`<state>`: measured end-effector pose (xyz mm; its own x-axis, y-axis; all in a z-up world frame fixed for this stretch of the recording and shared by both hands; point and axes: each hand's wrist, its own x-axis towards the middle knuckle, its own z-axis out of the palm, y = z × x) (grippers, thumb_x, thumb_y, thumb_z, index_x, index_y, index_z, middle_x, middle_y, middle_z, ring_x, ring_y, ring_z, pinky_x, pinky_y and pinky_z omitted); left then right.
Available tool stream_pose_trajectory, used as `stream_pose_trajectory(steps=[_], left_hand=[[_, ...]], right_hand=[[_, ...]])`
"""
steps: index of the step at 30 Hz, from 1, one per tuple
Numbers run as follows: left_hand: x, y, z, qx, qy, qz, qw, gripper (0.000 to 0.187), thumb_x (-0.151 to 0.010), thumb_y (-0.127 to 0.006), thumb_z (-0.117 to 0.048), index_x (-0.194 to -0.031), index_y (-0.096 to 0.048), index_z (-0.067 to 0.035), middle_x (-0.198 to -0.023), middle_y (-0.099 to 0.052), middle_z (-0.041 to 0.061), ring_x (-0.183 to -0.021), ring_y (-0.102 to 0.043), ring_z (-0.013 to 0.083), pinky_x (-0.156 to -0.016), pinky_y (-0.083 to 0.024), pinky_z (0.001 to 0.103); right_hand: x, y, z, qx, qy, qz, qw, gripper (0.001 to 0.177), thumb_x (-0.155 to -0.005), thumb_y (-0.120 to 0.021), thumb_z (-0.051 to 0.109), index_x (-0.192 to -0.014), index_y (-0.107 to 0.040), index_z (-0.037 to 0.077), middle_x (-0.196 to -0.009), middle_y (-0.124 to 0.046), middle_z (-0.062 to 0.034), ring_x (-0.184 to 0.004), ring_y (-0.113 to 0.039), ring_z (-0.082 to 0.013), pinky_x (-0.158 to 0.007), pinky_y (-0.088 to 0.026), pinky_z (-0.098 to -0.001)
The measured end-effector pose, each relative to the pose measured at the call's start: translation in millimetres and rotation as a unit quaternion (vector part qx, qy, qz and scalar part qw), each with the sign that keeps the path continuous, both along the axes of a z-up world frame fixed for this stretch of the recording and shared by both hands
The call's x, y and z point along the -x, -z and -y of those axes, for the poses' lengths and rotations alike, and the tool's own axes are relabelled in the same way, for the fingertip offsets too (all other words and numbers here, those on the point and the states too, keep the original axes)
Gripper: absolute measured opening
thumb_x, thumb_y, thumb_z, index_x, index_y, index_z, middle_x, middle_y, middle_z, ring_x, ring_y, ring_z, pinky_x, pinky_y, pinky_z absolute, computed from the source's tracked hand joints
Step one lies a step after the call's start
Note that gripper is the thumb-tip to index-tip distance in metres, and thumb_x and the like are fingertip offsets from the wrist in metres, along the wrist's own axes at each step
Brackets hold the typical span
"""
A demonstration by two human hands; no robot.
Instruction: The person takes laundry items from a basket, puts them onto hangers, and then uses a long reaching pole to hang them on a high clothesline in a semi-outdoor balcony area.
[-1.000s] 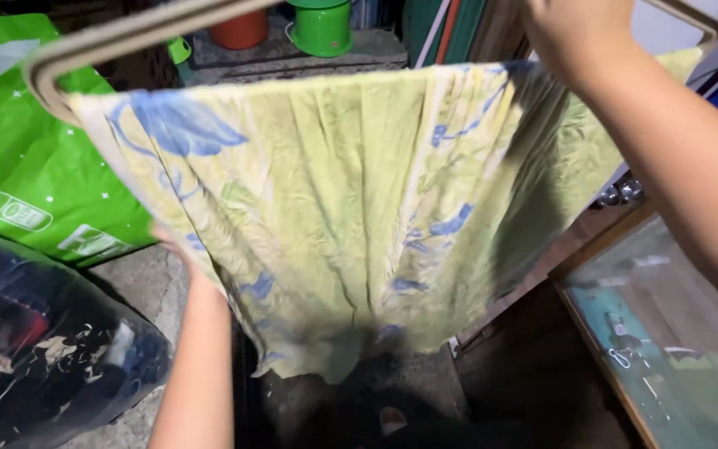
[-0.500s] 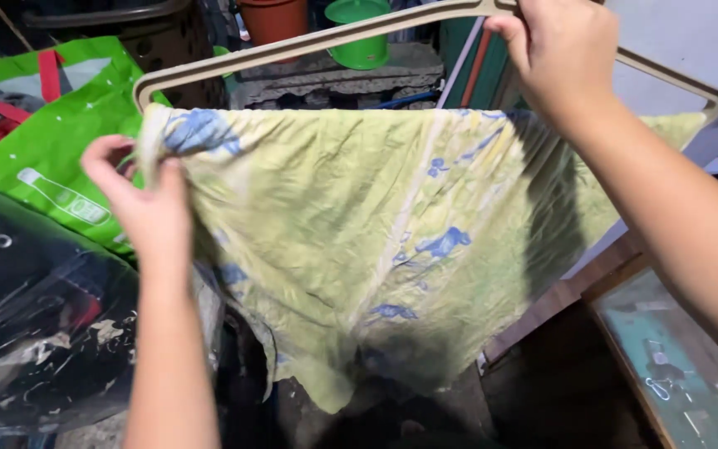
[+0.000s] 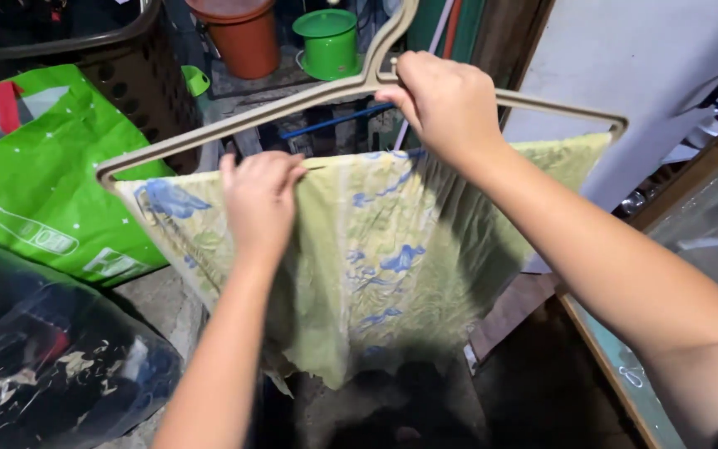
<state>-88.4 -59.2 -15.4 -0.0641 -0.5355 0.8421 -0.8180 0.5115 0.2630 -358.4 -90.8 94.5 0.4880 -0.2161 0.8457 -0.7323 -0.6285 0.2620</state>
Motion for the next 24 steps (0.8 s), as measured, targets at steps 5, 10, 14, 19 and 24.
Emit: stream_pose_trajectory(steps=[5,10,14,19,24], left_hand=[[-2,-12,-11,0.040,-0.037,-0.018,0.998,0.003,-0.098,-0.071,-0.014,-0.097,-0.072,-0.011,-0.109,-0.073,0.003,-0.108,-0.067,0.0253,-0.116,-0.034,0.064],[42,-44,-29,0.039,0.060,-0.009,0.997,0.028,-0.092,-0.071,-0.015,-0.119,-0.069,-0.005,-0.121,-0.068,0.012,-0.115,-0.063,0.0325,-0.102,-0.044,0.057],[55,-84,-35,0.189,-0.010,0.045,0.981,0.030,-0.091,-0.073,-0.020,-0.117,-0.067,-0.006,-0.116,-0.066,0.018,-0.112,-0.060,0.0368,-0.099,-0.043,0.051],[21,-70,34,0.112,-0.102,0.105,0.983,0.028,-0.085,-0.074,-0.015,-0.112,-0.070,-0.009,-0.101,-0.071,0.006,-0.098,-0.067,0.0258,-0.091,-0.046,0.048],[13,-69,63,0.060,-0.153,0.119,0.979,0.020,-0.091,-0.077,-0.023,-0.089,-0.062,-0.011,-0.084,-0.062,0.006,-0.085,-0.064,0.0313,-0.066,-0.042,0.048]], right_hand=[[12,2,10,0.002,0.008,0.006,1.000,0.041,-0.105,-0.072,0.041,-0.092,-0.054,0.006,-0.082,-0.056,-0.0110,-0.077,-0.062,-0.0333,-0.065,-0.048,-0.0429],[4,1,11,0.008,-0.012,-0.001,1.000,0.041,-0.106,-0.072,0.041,-0.093,-0.054,0.006,-0.084,-0.057,-0.0102,-0.080,-0.063,-0.0323,-0.066,-0.047,-0.0420],[3,-1,18,0.009,-0.048,0.015,0.999,0.036,-0.103,-0.073,0.039,-0.099,-0.059,0.006,-0.090,-0.061,-0.0086,-0.085,-0.064,-0.0301,-0.070,-0.047,-0.0406],[2,14,28,-0.038,-0.089,0.050,0.994,0.032,-0.101,-0.076,0.034,-0.109,-0.064,0.006,-0.100,-0.065,-0.0080,-0.096,-0.064,-0.0286,-0.082,-0.046,-0.0411],[44,53,58,0.014,-0.083,0.096,0.992,0.030,-0.093,-0.078,0.014,-0.118,-0.063,0.008,-0.120,-0.061,-0.0097,-0.120,-0.055,-0.0336,-0.101,-0.043,-0.0484]])
